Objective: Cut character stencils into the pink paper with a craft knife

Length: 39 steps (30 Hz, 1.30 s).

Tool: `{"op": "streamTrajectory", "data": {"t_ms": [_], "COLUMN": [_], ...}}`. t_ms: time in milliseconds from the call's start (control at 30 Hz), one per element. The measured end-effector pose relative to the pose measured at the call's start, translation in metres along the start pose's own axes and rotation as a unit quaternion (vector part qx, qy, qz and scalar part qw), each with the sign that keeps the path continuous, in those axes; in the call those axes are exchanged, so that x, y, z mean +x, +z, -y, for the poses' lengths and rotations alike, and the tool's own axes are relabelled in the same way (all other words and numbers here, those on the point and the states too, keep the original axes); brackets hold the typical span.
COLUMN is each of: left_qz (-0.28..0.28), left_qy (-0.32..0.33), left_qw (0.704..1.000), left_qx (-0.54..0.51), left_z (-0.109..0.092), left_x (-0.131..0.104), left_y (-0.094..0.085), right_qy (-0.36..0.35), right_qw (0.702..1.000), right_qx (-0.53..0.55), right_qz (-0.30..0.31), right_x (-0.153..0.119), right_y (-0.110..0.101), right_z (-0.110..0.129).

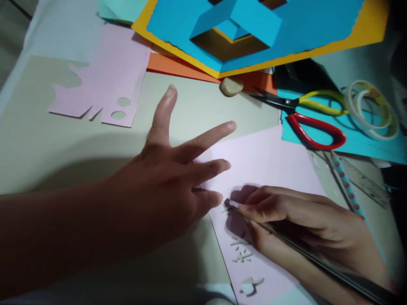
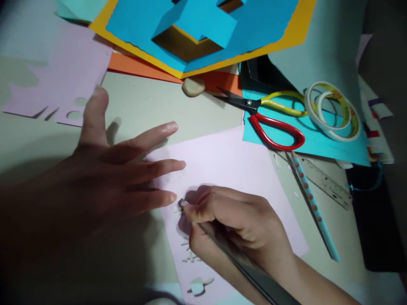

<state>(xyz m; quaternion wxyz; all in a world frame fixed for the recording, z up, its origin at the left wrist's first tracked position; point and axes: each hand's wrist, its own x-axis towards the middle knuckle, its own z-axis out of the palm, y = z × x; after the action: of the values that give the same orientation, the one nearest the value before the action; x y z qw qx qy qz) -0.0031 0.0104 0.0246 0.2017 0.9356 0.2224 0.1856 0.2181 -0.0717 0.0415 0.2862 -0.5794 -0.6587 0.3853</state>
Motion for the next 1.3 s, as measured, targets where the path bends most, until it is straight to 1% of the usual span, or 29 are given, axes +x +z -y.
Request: {"op": "streamTrajectory", "data": {"t_ms": [100,233,367,533,633,767,900,1067,1200,1300], "left_qz": [-0.012,-0.012,-0.029,-0.027,-0.020,0.008,0.011,0.019,0.035,0.039], "left_qy": [0.044,0.034,0.041,0.043,0.037,0.026,0.032,0.029,0.031,0.035], "left_qw": [0.998,0.997,0.997,0.997,0.997,0.997,0.997,0.997,0.998,0.998], "left_qx": [0.050,0.066,0.066,0.066,0.061,0.067,0.063,0.062,0.047,0.037], "left_z": [-0.002,-0.002,-0.002,-0.003,-0.002,-0.001,0.000,0.001,0.006,0.010], "left_x": [0.001,0.002,0.002,0.000,-0.001,-0.002,-0.003,-0.007,-0.012,-0.012], "left_y": [-0.003,-0.004,-0.004,-0.005,-0.005,-0.005,-0.004,-0.003,0.000,0.002], "right_qy": [-0.001,0.007,0.013,0.021,0.026,0.021,0.020,0.036,0.037,0.025], "right_qw": [1.000,1.000,1.000,0.999,0.999,0.999,0.999,0.999,0.998,0.996], "right_qx": [-0.009,-0.008,0.000,0.010,0.014,0.012,0.015,0.020,0.037,0.077], "right_qz": [-0.004,-0.023,-0.017,-0.024,-0.027,-0.027,-0.025,-0.009,-0.018,-0.029], "right_x": [-0.001,-0.003,-0.001,-0.001,-0.003,-0.002,-0.001,-0.002,0.000,0.003], "right_y": [0.000,0.001,0.000,0.000,0.000,0.000,-0.002,-0.003,0.000,-0.001], "right_z": [0.000,0.001,0.003,0.002,0.001,0.001,0.001,0.002,0.001,-0.001]}}
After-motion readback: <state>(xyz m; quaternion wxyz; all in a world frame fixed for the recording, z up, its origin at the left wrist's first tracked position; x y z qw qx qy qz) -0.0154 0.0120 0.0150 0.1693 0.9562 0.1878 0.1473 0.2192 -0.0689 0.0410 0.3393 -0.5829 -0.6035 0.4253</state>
